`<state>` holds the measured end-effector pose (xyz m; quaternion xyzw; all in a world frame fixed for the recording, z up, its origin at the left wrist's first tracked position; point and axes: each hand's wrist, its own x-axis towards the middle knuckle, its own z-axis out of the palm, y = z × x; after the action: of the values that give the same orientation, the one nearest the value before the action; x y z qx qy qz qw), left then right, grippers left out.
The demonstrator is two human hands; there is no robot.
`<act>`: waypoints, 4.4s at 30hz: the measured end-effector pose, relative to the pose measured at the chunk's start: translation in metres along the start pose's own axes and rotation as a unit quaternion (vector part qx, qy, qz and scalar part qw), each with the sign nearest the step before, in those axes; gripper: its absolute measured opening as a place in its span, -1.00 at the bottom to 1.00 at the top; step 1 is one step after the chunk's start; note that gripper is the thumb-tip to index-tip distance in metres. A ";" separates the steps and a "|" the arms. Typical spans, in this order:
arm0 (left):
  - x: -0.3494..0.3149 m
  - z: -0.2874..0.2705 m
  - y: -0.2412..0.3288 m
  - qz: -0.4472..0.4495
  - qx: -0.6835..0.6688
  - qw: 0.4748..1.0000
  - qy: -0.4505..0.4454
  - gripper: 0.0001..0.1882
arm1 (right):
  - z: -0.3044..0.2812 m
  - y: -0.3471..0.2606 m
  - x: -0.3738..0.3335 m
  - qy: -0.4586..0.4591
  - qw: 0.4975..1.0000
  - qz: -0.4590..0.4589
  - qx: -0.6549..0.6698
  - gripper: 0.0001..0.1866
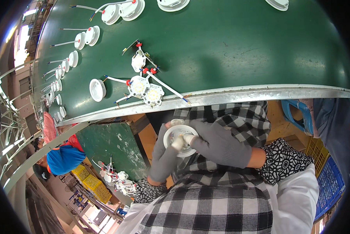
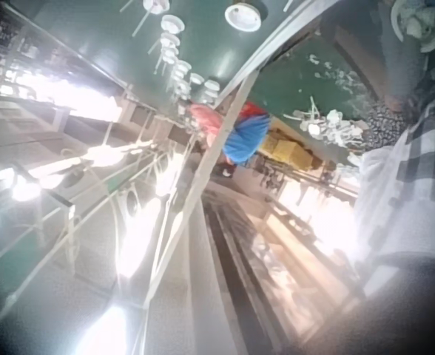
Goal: The person assembles LED light fixtures by threading the wires of circuit boards through plastic bases, fitting the boards into the casings by hand, and placing the assembled units onto the conveyor belt.
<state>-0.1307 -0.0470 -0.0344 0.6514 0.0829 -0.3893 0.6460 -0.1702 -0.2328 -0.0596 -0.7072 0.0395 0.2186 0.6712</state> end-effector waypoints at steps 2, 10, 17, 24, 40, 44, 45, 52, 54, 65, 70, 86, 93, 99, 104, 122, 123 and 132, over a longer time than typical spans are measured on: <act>0.001 -0.004 0.009 0.014 0.013 0.991 -0.131 -0.35 | -0.010 -0.009 0.000 -0.034 0.998 0.043 0.018 -0.59; -0.005 -0.010 0.001 0.079 0.202 0.963 -0.158 -0.06 | -0.003 -0.009 0.003 -0.059 0.996 0.021 0.065 -0.58; -0.001 -0.011 -0.006 0.121 0.267 0.944 -0.150 -0.01 | 0.011 -0.001 -0.004 0.009 0.997 0.049 0.063 -0.67; -0.002 -0.004 -0.028 0.128 0.236 0.958 -0.099 0.13 | 0.012 -0.002 -0.001 0.045 0.996 0.056 0.060 -0.67; -0.001 -0.004 -0.022 0.150 0.263 0.953 -0.018 0.08 | 0.001 -0.014 0.000 -0.020 0.997 0.000 0.070 -0.57; -0.005 0.001 -0.018 0.143 0.289 0.946 -0.022 0.07 | 0.002 -0.012 -0.001 -0.020 0.998 0.009 0.066 -0.60; -0.005 0.002 -0.018 0.145 0.307 0.940 -0.025 0.06 | 0.004 -0.009 -0.001 -0.007 0.999 0.000 0.043 -0.61; -0.004 -0.002 -0.028 0.132 0.266 0.954 -0.027 0.05 | 0.011 -0.005 -0.004 0.037 0.998 -0.007 0.044 -0.65; -0.004 0.001 -0.025 0.146 0.322 0.935 -0.027 0.05 | 0.013 -0.002 -0.007 0.037 0.998 0.007 0.055 -0.65; 0.006 -0.006 -0.006 0.182 0.359 0.911 -0.091 0.04 | -0.007 -0.003 0.000 -0.046 0.997 -0.024 0.057 -0.57; 0.005 -0.007 -0.013 0.156 0.323 0.925 -0.122 0.04 | -0.002 -0.010 0.001 -0.029 0.995 -0.002 0.098 -0.61; 0.004 -0.009 -0.009 0.153 0.277 0.946 -0.067 -0.03 | -0.014 -0.021 0.003 -0.101 0.991 -0.005 0.088 -0.48; 0.001 -0.009 -0.020 0.192 0.311 0.929 -0.061 0.01 | 0.004 -0.007 0.000 -0.016 0.998 -0.005 0.052 -0.60; 0.007 -0.006 -0.018 0.196 0.335 0.921 -0.035 -0.02 | 0.003 0.002 0.005 0.007 0.999 -0.016 0.038 -0.59; 0.014 -0.006 -0.003 0.184 0.292 0.936 -0.061 -0.07 | -0.010 -0.005 0.011 -0.067 0.995 0.021 0.065 -0.54; 0.010 0.018 0.042 0.292 0.276 0.904 0.146 -0.49 | -0.197 -0.013 0.023 0.312 0.620 -0.284 -0.661 -0.64; 0.015 0.026 0.044 0.302 0.272 0.901 0.149 -0.51 | -0.198 -0.018 0.035 0.318 0.607 -0.282 -0.671 -0.62; 0.033 0.007 0.062 0.345 0.337 0.827 0.288 -0.59 | -0.132 -0.059 0.039 0.274 0.786 -0.232 -0.503 -0.68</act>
<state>-0.0730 -0.0761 -0.0050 0.8971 -0.1013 0.0608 0.4258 -0.0803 -0.3458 -0.0184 -0.9627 -0.0591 -0.1584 0.2114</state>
